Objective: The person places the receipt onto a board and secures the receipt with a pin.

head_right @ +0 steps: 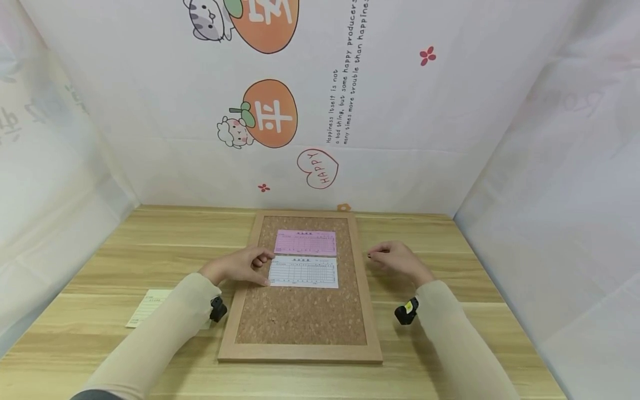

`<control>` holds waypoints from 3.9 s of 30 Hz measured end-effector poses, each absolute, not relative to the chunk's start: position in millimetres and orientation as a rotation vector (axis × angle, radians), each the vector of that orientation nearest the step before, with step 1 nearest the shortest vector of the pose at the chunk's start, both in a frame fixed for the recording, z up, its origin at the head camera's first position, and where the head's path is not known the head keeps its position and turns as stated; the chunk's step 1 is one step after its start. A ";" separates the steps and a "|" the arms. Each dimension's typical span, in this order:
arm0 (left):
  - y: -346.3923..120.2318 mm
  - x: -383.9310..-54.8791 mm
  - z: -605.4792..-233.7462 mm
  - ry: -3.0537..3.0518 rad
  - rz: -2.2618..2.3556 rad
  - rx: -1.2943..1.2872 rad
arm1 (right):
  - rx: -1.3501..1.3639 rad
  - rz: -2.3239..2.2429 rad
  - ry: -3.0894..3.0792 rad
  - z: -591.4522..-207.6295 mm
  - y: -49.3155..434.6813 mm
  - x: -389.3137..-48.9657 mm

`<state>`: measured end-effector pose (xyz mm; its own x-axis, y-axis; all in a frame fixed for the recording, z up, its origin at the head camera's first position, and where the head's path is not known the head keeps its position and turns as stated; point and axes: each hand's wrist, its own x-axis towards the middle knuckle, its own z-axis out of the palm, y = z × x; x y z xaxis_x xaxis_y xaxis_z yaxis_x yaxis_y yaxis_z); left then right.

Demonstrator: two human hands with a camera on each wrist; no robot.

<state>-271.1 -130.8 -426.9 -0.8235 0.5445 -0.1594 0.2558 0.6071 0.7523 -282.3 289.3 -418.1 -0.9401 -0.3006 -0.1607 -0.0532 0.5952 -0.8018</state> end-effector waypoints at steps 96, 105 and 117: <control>-130.1 -271.1 -427.5 2.441 1.094 0.601 | -0.410 -1.290 2.371 -428.1 144.2 -315.3; -130.3 -271.6 -428.9 2.441 1.100 0.589 | -0.387 -1.257 2.389 -426.0 136.0 -315.2; -130.6 -272.0 -428.3 2.435 1.120 0.582 | -0.375 -1.248 2.405 -429.0 131.4 -317.7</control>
